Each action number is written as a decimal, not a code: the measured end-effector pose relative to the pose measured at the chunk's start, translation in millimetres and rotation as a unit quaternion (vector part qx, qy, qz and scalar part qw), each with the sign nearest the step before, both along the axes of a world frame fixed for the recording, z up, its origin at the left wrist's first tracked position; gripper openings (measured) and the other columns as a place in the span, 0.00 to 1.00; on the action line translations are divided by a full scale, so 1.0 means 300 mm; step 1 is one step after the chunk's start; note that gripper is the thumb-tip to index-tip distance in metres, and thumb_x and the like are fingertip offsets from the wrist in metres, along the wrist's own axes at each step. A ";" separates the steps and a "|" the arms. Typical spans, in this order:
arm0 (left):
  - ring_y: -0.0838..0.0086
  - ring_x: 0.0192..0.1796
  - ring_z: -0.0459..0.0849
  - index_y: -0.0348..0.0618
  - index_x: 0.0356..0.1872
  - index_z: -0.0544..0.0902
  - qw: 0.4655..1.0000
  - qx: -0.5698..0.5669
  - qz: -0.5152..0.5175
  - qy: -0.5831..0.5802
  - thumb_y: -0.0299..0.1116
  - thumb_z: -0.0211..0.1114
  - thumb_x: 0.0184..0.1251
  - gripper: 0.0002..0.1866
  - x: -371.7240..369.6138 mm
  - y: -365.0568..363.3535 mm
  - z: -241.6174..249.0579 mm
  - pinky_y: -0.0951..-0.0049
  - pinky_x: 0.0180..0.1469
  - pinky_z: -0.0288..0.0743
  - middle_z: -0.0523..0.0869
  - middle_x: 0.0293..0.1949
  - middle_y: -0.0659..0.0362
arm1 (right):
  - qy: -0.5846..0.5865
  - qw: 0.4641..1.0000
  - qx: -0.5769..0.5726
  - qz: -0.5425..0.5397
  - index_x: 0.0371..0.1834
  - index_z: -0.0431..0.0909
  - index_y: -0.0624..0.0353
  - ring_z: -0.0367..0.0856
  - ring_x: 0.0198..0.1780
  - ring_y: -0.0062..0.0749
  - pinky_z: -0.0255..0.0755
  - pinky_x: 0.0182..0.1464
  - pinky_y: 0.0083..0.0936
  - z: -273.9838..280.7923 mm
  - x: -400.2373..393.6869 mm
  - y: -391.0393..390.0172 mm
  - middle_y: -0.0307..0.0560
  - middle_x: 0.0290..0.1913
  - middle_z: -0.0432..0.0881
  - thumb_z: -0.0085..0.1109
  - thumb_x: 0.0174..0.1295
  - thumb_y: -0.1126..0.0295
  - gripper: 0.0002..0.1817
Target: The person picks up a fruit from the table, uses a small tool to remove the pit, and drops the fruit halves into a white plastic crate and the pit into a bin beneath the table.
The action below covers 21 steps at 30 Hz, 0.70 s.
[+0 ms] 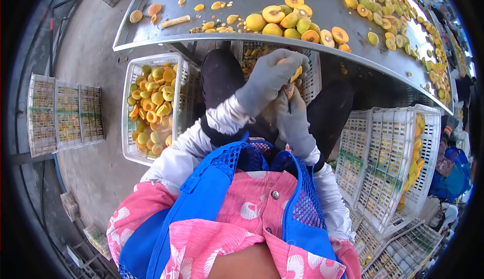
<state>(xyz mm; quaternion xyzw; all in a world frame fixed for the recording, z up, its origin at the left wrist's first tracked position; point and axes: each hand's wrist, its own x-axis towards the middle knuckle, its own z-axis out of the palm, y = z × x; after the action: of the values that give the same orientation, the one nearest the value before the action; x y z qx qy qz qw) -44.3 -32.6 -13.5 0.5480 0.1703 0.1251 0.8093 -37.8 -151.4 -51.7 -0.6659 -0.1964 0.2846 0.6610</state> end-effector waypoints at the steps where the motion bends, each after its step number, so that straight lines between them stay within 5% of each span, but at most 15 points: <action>1: 0.71 0.45 0.83 0.33 0.51 0.80 1.000 0.003 -0.004 -0.005 0.39 0.55 0.75 0.17 -0.003 -0.019 0.005 0.70 0.52 0.78 0.84 0.48 0.52 | -0.005 1.000 0.003 -0.004 0.51 0.70 0.55 0.64 0.14 0.15 0.65 0.13 0.19 0.028 0.001 -0.005 0.32 0.21 0.69 0.49 0.73 0.63 0.10; 3: 0.71 0.47 0.83 0.34 0.52 0.80 0.994 -0.001 0.066 -0.089 0.40 0.53 0.76 0.18 -0.012 -0.049 0.005 0.70 0.53 0.77 0.84 0.49 0.52 | 0.268 0.963 -0.020 0.022 0.52 0.70 0.56 0.66 0.15 0.15 0.64 0.12 0.17 0.161 -0.012 -0.018 0.32 0.21 0.69 0.50 0.73 0.64 0.11; 5: 0.69 0.50 0.82 0.34 0.57 0.76 0.992 -0.034 0.051 -0.113 0.40 0.51 0.77 0.20 -0.010 -0.040 -0.005 0.68 0.56 0.77 0.83 0.53 0.51 | 0.277 0.960 0.000 0.029 0.53 0.70 0.56 0.67 0.15 0.16 0.63 0.13 0.18 0.156 0.005 -0.037 0.33 0.21 0.70 0.51 0.73 0.63 0.12; 7: 0.67 0.53 0.82 0.34 0.63 0.72 0.978 -0.134 -0.037 -0.158 0.42 0.51 0.78 0.23 0.006 0.006 -0.056 0.66 0.59 0.75 0.81 0.56 0.51 | 0.162 0.985 -0.025 0.045 0.53 0.71 0.55 0.66 0.14 0.16 0.63 0.13 0.17 0.107 0.038 -0.050 0.34 0.21 0.70 0.51 0.72 0.64 0.12; 9: 0.66 0.53 0.82 0.34 0.66 0.68 0.979 -0.078 -0.109 -0.151 0.41 0.52 0.77 0.25 -0.011 0.062 -0.024 0.67 0.61 0.75 0.81 0.56 0.51 | 0.121 0.991 -0.010 0.057 0.53 0.72 0.57 0.67 0.13 0.16 0.62 0.13 0.19 0.060 0.052 -0.065 0.35 0.22 0.72 0.52 0.72 0.64 0.12; 11: 0.68 0.53 0.82 0.34 0.64 0.71 0.985 0.048 -0.167 -0.007 0.39 0.55 0.75 0.23 -0.012 0.087 0.030 0.68 0.60 0.75 0.81 0.55 0.52 | 0.002 0.996 -0.077 0.048 0.55 0.72 0.59 0.71 0.17 0.18 0.66 0.18 0.21 0.053 0.039 -0.058 0.39 0.24 0.76 0.53 0.71 0.65 0.14; 15: 0.73 0.49 0.83 0.34 0.51 0.81 0.997 0.056 -0.004 -0.052 0.32 0.61 0.71 0.13 -0.003 -0.015 0.039 0.71 0.56 0.77 0.85 0.47 0.54 | -0.147 0.989 -0.013 0.007 0.58 0.70 0.61 0.73 0.21 0.20 0.69 0.24 0.23 -0.007 0.046 -0.025 0.41 0.26 0.78 0.53 0.72 0.64 0.17; 18: 0.73 0.45 0.85 0.34 0.47 0.82 0.993 0.028 0.069 -0.090 0.31 0.60 0.72 0.11 0.012 -0.067 0.019 0.72 0.54 0.79 0.86 0.44 0.54 | 0.114 0.992 -0.024 0.038 0.58 0.72 0.60 0.73 0.31 0.18 0.70 0.33 0.19 0.078 0.023 -0.036 0.40 0.33 0.79 0.51 0.74 0.63 0.16; 21: 0.73 0.43 0.85 0.33 0.47 0.82 0.990 -0.028 0.099 -0.093 0.31 0.59 0.72 0.11 0.022 -0.068 0.027 0.72 0.52 0.80 0.87 0.43 0.54 | 0.271 0.958 -0.012 0.092 0.54 0.73 0.60 0.69 0.31 0.15 0.68 0.32 0.17 0.140 0.040 -0.063 0.36 0.32 0.77 0.50 0.75 0.62 0.14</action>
<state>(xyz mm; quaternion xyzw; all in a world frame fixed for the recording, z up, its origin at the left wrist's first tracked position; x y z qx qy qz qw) -37.7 -53.1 -5.4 0.4919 0.1509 0.2500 0.8202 -25.6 -170.4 -9.6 -0.5509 -0.0666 0.5163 0.6523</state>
